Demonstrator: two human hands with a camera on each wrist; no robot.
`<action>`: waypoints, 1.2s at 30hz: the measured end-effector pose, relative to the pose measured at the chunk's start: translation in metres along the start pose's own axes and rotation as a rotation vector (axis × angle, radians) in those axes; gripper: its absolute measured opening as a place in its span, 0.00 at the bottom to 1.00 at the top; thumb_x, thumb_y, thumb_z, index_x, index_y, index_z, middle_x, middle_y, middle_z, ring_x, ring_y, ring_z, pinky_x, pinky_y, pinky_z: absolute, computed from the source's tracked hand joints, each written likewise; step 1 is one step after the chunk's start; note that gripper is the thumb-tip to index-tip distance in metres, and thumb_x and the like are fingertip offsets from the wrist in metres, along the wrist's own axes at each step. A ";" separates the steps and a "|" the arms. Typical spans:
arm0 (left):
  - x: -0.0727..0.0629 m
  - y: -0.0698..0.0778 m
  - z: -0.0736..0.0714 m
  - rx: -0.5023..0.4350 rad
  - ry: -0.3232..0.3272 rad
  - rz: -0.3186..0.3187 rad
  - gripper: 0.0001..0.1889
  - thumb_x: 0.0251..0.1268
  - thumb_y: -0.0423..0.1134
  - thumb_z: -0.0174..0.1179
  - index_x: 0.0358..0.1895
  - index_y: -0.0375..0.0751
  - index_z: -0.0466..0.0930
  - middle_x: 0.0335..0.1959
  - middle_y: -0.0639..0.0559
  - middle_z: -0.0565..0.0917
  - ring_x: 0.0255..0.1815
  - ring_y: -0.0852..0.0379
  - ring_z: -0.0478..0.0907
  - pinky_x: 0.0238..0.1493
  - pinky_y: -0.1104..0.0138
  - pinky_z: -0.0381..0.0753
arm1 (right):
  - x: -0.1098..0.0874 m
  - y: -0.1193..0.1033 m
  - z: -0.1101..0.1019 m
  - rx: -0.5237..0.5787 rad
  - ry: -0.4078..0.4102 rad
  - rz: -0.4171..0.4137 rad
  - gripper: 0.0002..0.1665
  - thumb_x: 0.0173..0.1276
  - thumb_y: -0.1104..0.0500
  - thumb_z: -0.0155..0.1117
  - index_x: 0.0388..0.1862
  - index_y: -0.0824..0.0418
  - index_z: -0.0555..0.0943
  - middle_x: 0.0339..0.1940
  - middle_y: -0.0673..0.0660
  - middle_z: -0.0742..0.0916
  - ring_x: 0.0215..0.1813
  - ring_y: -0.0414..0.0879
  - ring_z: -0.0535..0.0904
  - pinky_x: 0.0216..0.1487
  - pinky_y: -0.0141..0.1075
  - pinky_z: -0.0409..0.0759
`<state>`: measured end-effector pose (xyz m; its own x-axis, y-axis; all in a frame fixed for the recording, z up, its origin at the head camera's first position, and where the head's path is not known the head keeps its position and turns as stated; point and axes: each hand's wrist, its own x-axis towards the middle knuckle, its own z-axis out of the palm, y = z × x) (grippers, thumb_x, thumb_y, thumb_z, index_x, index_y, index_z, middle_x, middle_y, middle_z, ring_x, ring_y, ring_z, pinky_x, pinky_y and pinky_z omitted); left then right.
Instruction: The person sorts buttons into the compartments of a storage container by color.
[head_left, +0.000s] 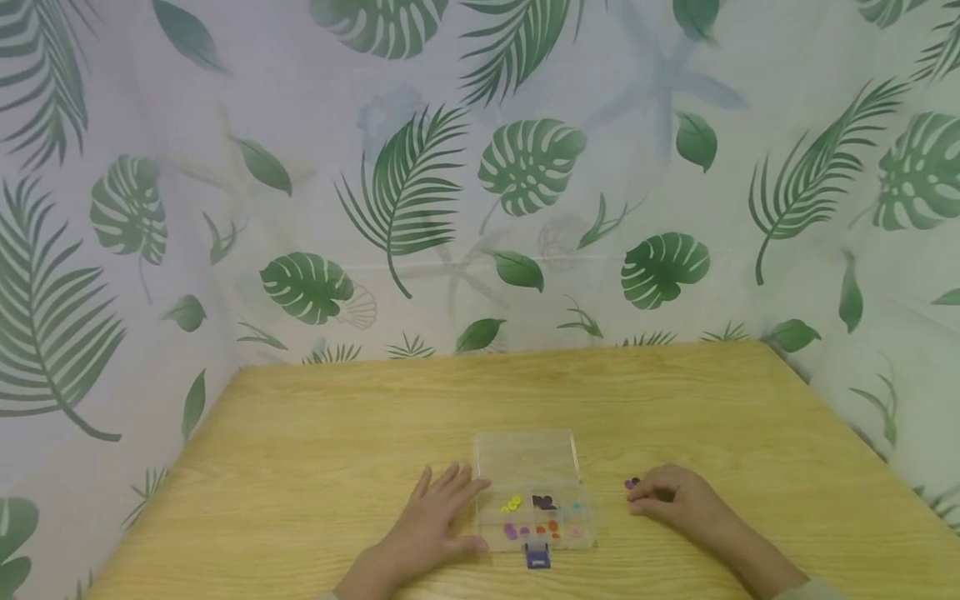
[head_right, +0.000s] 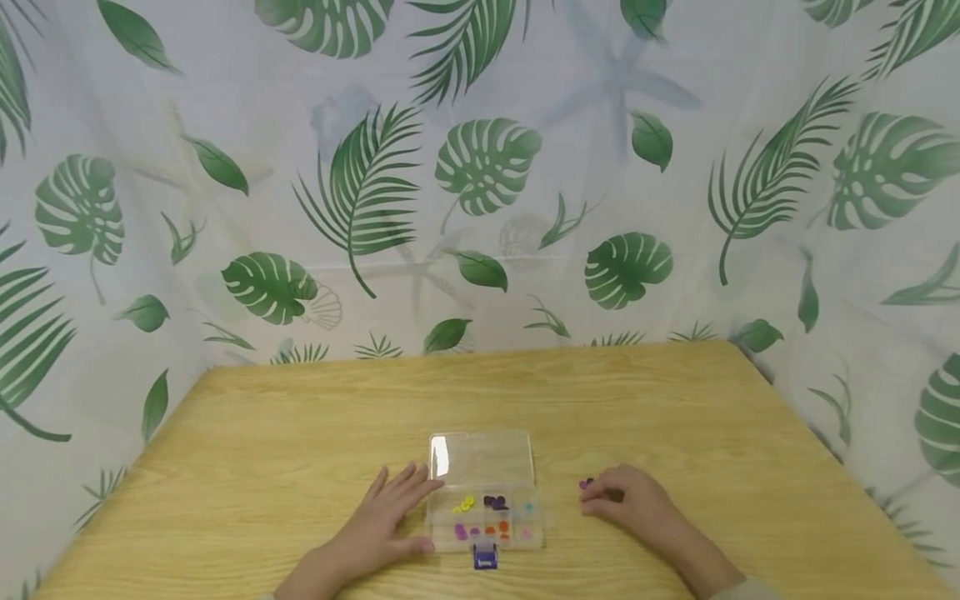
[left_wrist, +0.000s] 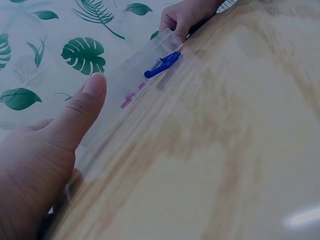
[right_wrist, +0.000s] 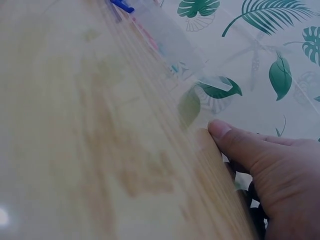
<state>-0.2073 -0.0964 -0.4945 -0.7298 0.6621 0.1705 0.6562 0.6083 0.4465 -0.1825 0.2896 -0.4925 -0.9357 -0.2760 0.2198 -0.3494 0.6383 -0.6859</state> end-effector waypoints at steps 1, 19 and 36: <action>0.000 0.000 0.000 0.000 0.001 0.002 0.38 0.59 0.62 0.56 0.71 0.52 0.59 0.73 0.39 0.58 0.74 0.39 0.51 0.70 0.38 0.38 | 0.000 0.000 0.000 -0.009 -0.002 0.025 0.06 0.58 0.49 0.69 0.33 0.48 0.85 0.35 0.43 0.84 0.39 0.32 0.76 0.42 0.28 0.78; 0.000 -0.003 0.001 0.015 -0.007 -0.003 0.38 0.60 0.63 0.54 0.72 0.52 0.58 0.73 0.40 0.57 0.75 0.40 0.50 0.70 0.38 0.38 | -0.006 0.000 -0.001 0.049 0.004 -0.027 0.15 0.60 0.53 0.69 0.43 0.59 0.86 0.33 0.43 0.81 0.33 0.33 0.74 0.32 0.28 0.77; 0.000 0.000 0.001 0.024 -0.005 -0.003 0.38 0.60 0.63 0.54 0.71 0.52 0.59 0.73 0.39 0.58 0.74 0.39 0.51 0.70 0.38 0.39 | -0.003 0.012 0.007 0.011 0.107 -0.250 0.09 0.51 0.68 0.72 0.34 0.63 0.88 0.26 0.45 0.81 0.25 0.33 0.69 0.22 0.26 0.71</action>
<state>-0.2074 -0.0959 -0.4959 -0.7306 0.6627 0.1647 0.6587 0.6204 0.4256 -0.1837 0.2933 -0.5067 -0.8204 -0.3462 0.4551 -0.5704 0.5521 -0.6082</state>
